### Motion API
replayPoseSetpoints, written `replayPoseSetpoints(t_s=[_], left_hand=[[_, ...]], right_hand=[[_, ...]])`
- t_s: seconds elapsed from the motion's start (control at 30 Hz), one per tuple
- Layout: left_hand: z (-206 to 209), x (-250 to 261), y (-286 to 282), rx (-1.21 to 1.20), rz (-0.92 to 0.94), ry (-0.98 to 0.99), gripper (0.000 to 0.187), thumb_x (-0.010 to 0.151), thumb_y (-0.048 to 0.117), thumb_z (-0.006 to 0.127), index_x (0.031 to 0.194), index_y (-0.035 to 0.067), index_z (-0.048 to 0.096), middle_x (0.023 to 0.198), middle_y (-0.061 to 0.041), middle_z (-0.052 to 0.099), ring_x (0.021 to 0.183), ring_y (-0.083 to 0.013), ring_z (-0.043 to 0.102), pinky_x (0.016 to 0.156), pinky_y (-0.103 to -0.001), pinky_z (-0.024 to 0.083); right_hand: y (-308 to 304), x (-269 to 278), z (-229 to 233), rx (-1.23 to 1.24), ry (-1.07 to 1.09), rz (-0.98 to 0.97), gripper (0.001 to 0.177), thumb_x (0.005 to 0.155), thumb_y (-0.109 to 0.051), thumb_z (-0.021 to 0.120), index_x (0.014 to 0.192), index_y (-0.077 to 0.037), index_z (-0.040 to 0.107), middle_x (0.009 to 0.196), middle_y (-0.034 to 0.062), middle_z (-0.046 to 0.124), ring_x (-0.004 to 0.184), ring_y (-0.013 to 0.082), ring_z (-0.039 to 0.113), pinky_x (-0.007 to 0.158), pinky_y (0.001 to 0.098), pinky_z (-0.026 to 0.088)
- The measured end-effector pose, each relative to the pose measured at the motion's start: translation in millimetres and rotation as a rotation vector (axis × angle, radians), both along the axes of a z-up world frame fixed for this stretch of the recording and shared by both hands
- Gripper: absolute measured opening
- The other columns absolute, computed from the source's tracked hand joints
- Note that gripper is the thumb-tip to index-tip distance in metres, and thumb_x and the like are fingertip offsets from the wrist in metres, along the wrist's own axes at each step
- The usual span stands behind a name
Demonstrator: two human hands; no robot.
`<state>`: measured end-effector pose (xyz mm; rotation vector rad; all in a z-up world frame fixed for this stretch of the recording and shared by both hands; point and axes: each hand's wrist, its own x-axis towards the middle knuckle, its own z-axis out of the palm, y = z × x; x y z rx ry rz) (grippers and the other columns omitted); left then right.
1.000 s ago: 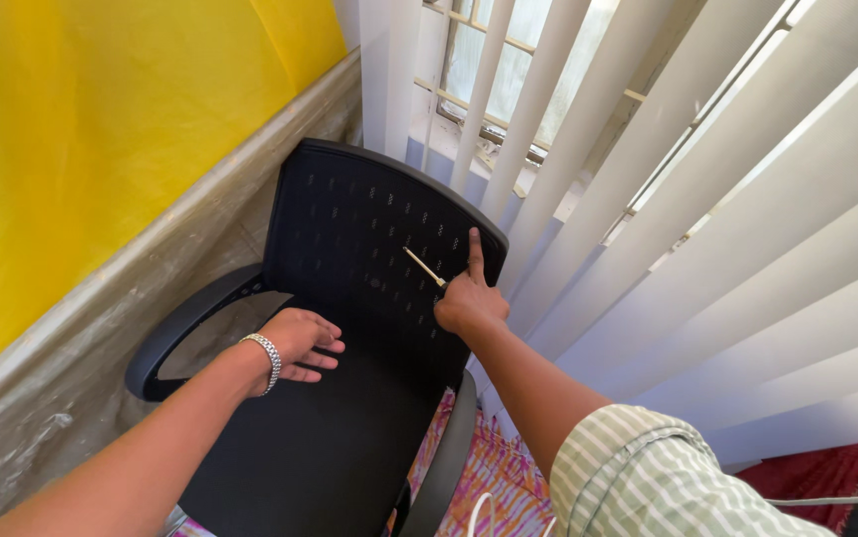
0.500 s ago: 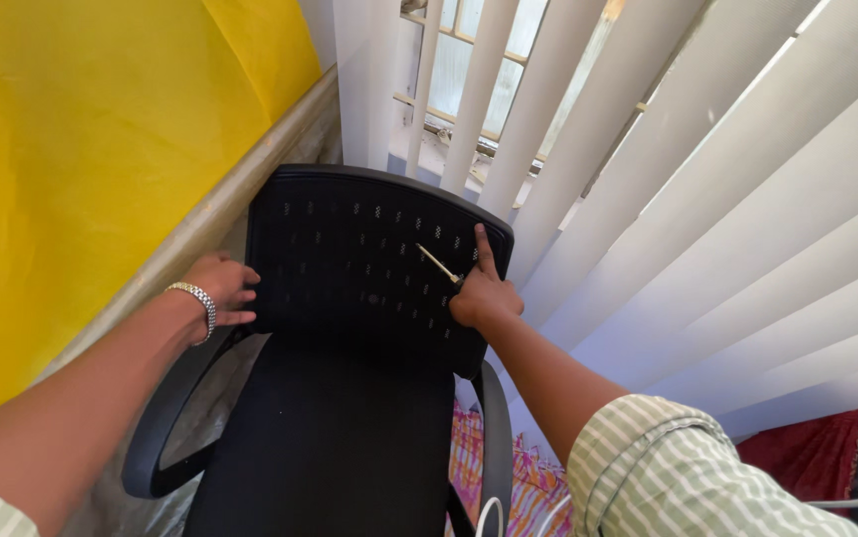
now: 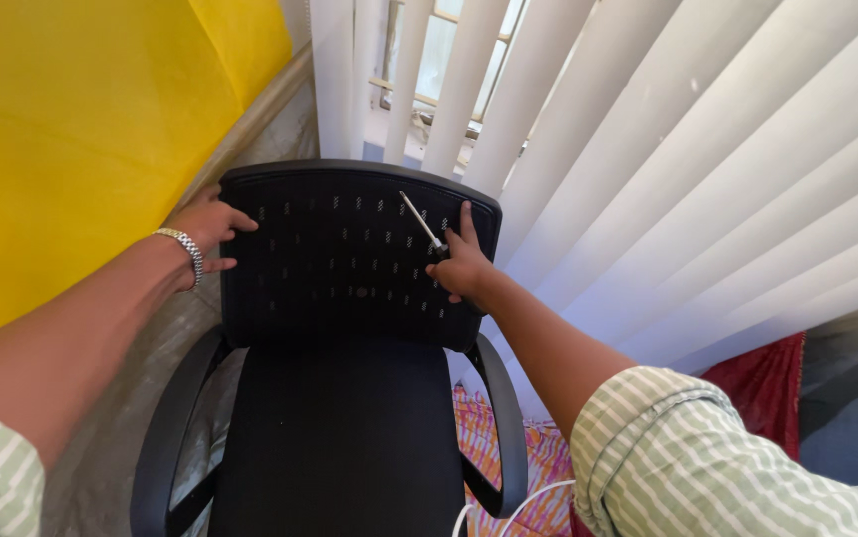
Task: The person uses a screwdriver to tighten screws on the armrests of a black office chair. They work on both sides, then flip the chair to check the seat and backrest before setting it upright.
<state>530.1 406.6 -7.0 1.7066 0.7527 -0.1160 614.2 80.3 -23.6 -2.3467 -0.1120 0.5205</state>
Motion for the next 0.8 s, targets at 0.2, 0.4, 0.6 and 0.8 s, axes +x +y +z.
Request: replayPoseSetpoints(t_s=[0.2, 0.4, 0.6, 0.8], left_hand=[[-7.2, 11.1, 12.4, -0.028, -0.094, 0.043, 0.061, 0.086, 0.02, 0.066, 0.144, 0.014, 0.05, 0.157, -0.006, 0.043, 0.132, -0.0236, 0.051, 0.098, -0.051, 0.054], [3.1, 27.1, 6.1, 0.01, -0.149, 0.075, 0.066, 0.08, 0.02, 0.066, 0.145, 0.015, 0.054, 0.162, -0.004, 0.038, 0.14, -0.0254, 0.042, 0.101, -0.054, 0.05], [1.4, 30.2, -10.7, 0.128, -0.119, 0.003, 0.094, 0.074, 0.013, 0.066, 0.161, 0.025, 0.032, 0.165, -0.008, 0.04, 0.145, -0.0282, 0.04, 0.101, -0.052, 0.047], [3.3, 36.6, -26.5, 0.113, -0.08, 0.001, 0.105, 0.073, 0.012, 0.067, 0.165, 0.024, 0.018, 0.165, -0.014, 0.031, 0.142, -0.0333, 0.039, 0.094, -0.049, 0.047]], right_hand=[[-14.8, -34.1, -3.2, 0.146, 0.043, -0.149, 0.084, 0.091, -0.01, 0.067, 0.161, -0.017, 0.022, 0.171, -0.0066, -0.013, 0.144, 0.0293, 0.042, 0.077, 0.037, 0.066], [-39.5, -39.5, -2.9, 0.297, 0.113, -0.28, 0.09, 0.094, -0.013, 0.062, 0.163, -0.019, 0.005, 0.171, -0.0064, -0.015, 0.147, 0.03, 0.038, 0.086, 0.0381, 0.065], [-43.8, -38.2, 0.8, 0.324, 0.202, -0.292, 0.096, 0.094, -0.014, 0.063, 0.162, -0.02, -0.005, 0.17, -0.0074, -0.02, 0.149, 0.0308, 0.037, 0.087, 0.0398, 0.065], [-51.9, -33.6, -0.3, 0.335, 0.259, -0.264, 0.098, 0.095, -0.017, 0.063, 0.162, -0.022, -0.009, 0.168, -0.0083, -0.026, 0.151, 0.0318, 0.032, 0.086, 0.0394, 0.066]])
